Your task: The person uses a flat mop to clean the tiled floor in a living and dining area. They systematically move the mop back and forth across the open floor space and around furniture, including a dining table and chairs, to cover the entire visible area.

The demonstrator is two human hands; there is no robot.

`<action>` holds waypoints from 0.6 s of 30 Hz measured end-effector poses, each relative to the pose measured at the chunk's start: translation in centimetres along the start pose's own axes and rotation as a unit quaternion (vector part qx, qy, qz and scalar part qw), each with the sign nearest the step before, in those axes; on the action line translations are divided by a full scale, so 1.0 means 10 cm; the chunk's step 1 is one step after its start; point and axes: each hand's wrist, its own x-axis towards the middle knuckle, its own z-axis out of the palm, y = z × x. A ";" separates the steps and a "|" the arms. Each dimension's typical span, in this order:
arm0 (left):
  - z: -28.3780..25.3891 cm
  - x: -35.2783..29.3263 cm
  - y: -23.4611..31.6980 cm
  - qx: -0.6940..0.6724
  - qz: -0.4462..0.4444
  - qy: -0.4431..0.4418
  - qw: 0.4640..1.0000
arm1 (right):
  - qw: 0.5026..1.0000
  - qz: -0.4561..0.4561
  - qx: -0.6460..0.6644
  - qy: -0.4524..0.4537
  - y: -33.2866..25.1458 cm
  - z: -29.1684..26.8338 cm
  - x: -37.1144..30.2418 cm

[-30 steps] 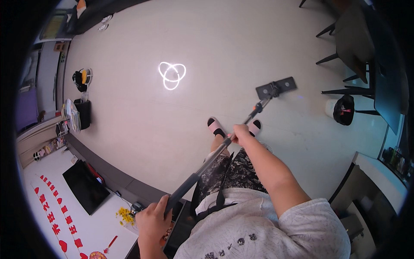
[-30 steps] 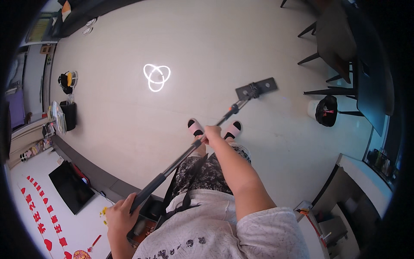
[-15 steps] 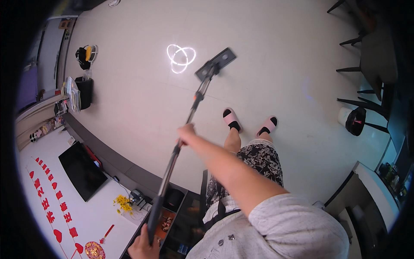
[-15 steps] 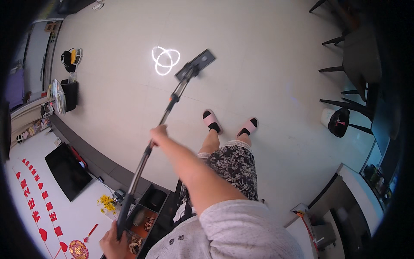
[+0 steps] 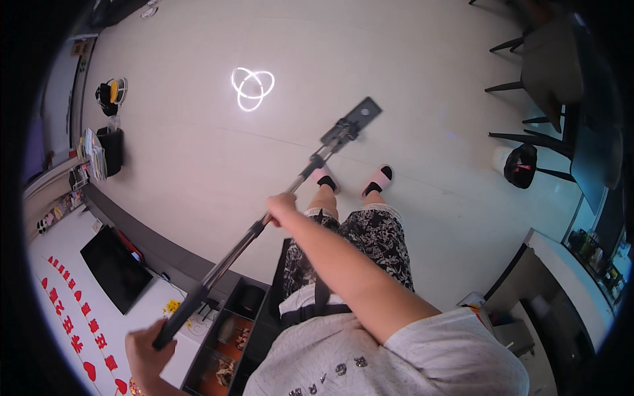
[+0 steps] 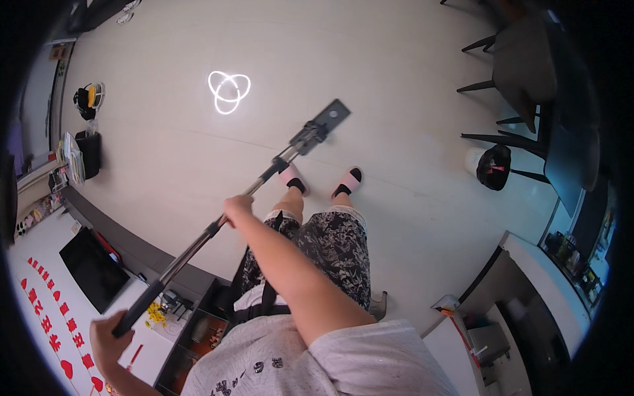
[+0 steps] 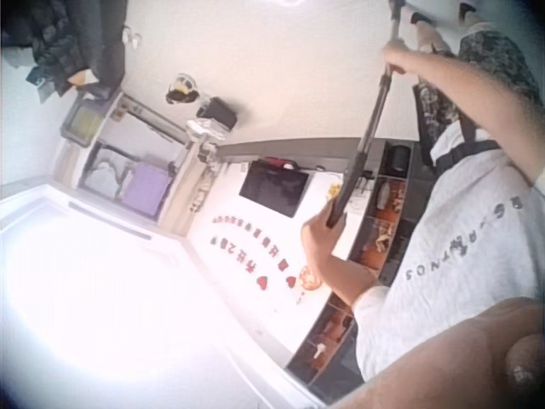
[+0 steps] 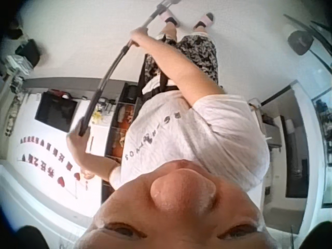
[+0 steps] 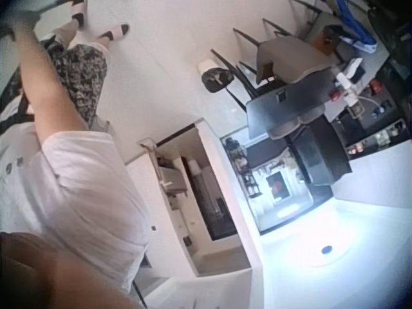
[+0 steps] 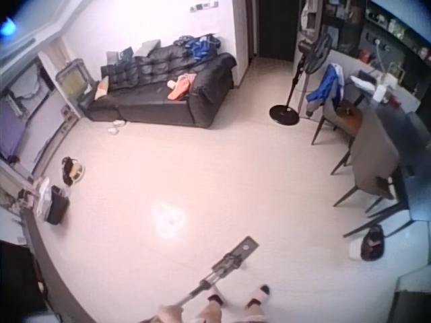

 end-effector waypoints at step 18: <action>1.09 0.32 1.53 -0.072 0.236 0.001 0.969 | 0.962 -0.021 0.146 0.229 0.56 -2.86 -0.31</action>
